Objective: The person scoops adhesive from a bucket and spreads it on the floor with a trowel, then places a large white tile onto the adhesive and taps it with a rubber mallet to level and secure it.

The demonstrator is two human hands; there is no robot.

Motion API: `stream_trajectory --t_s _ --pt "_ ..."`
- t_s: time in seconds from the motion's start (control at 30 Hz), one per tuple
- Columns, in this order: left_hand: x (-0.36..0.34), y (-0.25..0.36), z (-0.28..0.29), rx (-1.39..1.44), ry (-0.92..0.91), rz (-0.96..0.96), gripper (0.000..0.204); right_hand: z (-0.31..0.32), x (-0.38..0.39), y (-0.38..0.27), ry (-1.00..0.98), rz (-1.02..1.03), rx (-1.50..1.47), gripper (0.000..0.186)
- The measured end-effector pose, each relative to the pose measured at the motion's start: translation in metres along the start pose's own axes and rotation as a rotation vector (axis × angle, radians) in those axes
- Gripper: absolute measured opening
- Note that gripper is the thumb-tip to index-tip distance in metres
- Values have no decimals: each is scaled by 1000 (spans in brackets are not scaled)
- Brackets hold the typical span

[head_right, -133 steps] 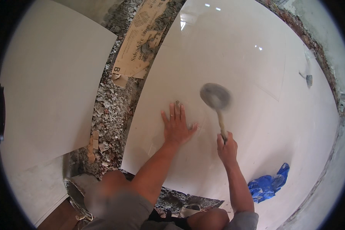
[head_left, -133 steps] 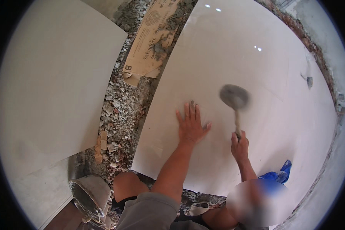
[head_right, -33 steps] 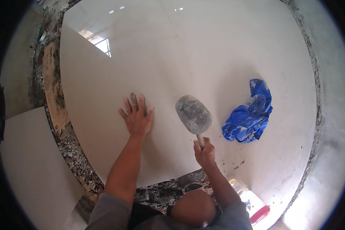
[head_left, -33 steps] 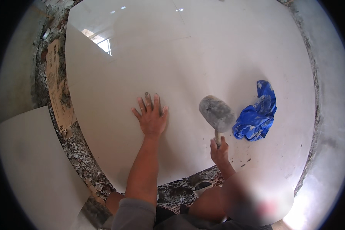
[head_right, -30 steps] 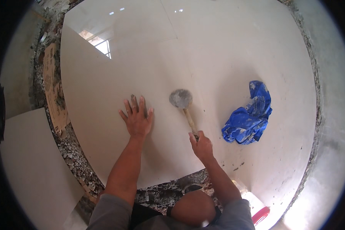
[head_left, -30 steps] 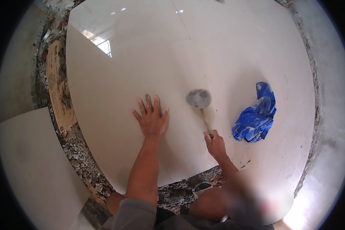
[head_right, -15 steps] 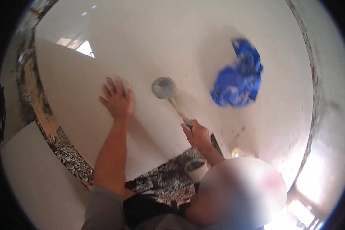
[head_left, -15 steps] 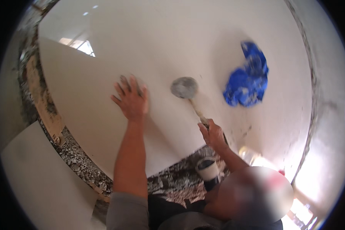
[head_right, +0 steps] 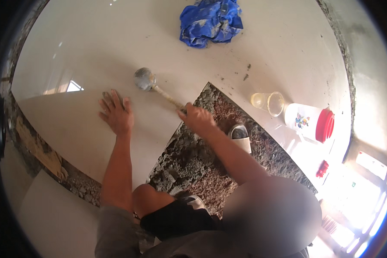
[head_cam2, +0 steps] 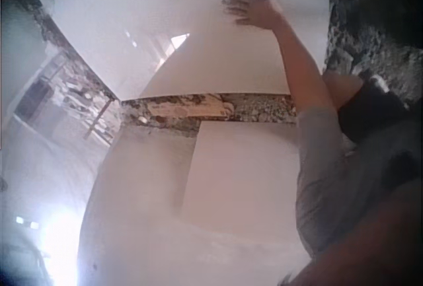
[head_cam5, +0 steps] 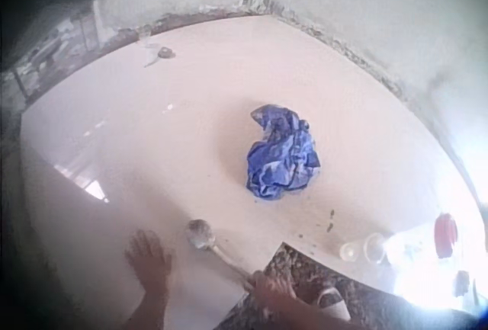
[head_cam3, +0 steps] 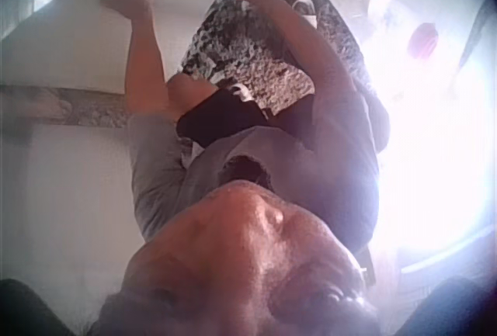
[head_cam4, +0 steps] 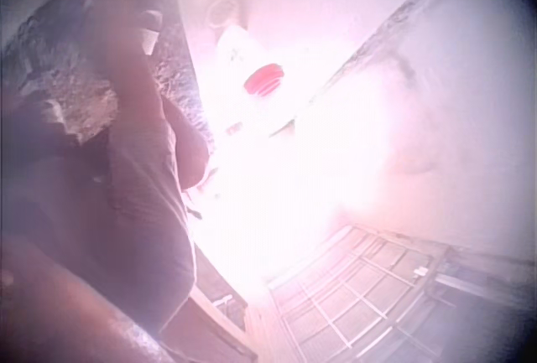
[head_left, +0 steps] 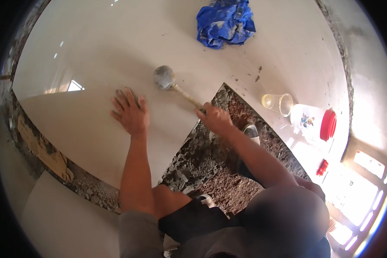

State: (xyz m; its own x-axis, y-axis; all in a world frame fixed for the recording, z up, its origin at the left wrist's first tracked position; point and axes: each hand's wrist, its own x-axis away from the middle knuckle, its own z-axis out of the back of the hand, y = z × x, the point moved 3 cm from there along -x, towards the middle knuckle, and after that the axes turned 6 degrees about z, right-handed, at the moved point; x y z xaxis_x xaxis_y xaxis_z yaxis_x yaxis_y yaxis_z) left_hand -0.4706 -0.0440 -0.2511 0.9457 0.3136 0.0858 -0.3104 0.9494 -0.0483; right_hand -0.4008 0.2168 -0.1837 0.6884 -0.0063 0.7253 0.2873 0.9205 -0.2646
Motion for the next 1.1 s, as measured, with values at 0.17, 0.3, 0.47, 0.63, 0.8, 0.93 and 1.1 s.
stream_trajectory --t_s 0.17,0.3,0.47,0.63,0.8,0.93,1.1 --pt "12 6 -3 -8 -88 -25 61 -22 37 0 386 277 -240 43" --pt "5 6 2 -6 -88 -23 61 -52 68 6 874 694 168 34" --pt "8 7 2 -13 -84 -22 61 -73 61 17 686 405 -200 35" --pt "5 7 2 2 -32 -42 61 -61 59 8 470 27 -387 32" --pt "6 7 2 -24 -37 -49 61 -47 63 -3 567 76 -455 38" --pt "6 7 4 9 -12 -47 61 -46 62 -6 704 178 -406 37" --pt "4 8 5 0 -70 -24 61 -47 56 -9 633 138 -367 37"
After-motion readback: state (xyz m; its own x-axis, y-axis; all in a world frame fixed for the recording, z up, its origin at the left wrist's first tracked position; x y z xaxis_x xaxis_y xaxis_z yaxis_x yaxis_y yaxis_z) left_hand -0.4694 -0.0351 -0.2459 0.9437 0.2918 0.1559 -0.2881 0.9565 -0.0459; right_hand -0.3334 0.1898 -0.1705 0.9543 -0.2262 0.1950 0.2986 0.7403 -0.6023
